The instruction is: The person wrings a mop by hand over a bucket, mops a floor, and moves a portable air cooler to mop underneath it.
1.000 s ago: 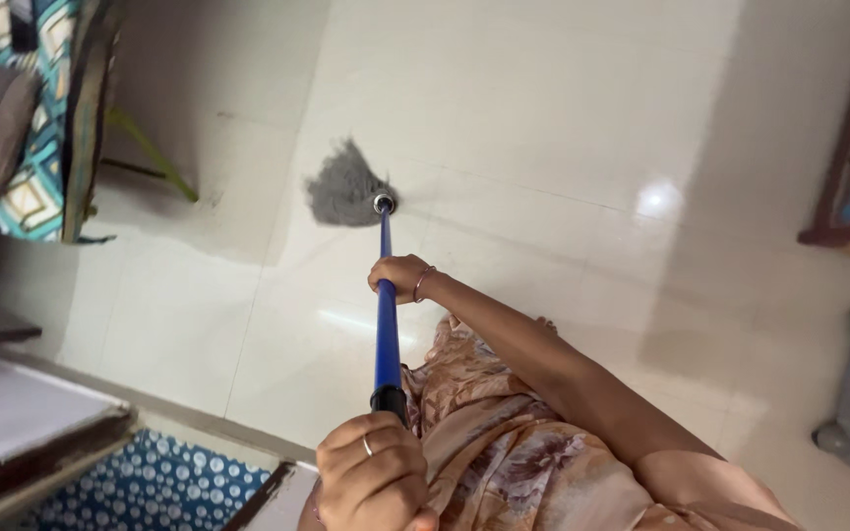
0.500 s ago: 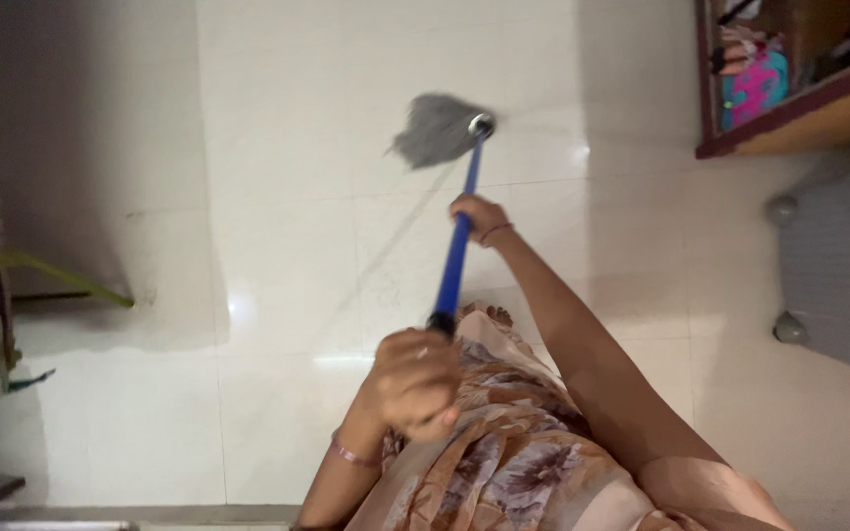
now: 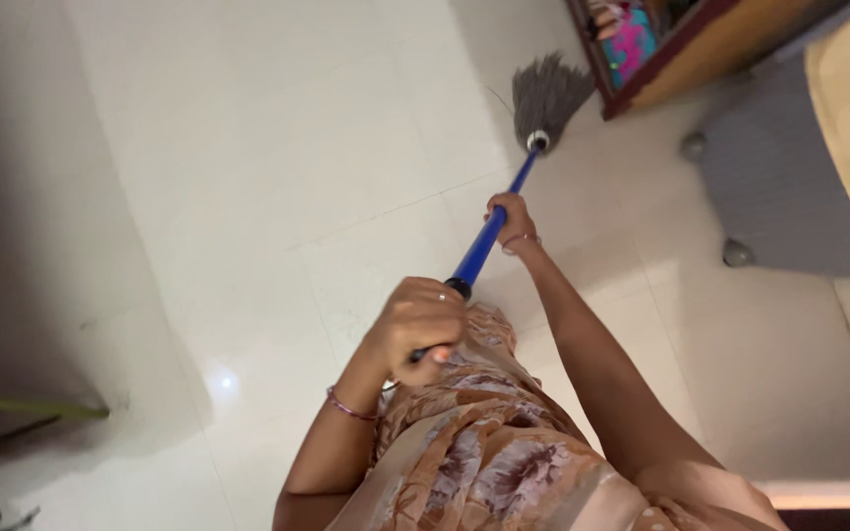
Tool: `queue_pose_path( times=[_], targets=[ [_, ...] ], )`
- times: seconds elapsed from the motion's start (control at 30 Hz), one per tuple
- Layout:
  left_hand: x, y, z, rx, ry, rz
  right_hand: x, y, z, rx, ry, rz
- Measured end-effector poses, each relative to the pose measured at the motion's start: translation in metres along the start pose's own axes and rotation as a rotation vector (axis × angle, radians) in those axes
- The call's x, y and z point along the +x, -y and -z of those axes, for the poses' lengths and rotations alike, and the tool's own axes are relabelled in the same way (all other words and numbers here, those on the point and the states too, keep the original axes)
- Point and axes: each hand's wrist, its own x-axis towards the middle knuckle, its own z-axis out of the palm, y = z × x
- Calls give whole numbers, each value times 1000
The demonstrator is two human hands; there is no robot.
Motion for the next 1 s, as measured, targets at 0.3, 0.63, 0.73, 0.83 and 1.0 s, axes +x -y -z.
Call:
queue_pose_path(
  times=[0.3, 0.63, 0.73, 0.83, 1.0],
  targets=[
    [48, 15, 19, -537, 26, -121, -117, 89, 83, -432, -8, -500],
    [32, -68, 92, -449, -399, -138, -105, 188, 93, -529, 72, -352],
    [13, -77, 84, -508, -369, -136, -85, 165, 74, -344, -36, -193],
    [-13, -60, 50, -819, -108, 39, -54, 108, 43, -243, 8, -110],
    [-46, -89, 10, -320, -71, 342, -28, 40, -15, 20, 446, 305]
  ],
)
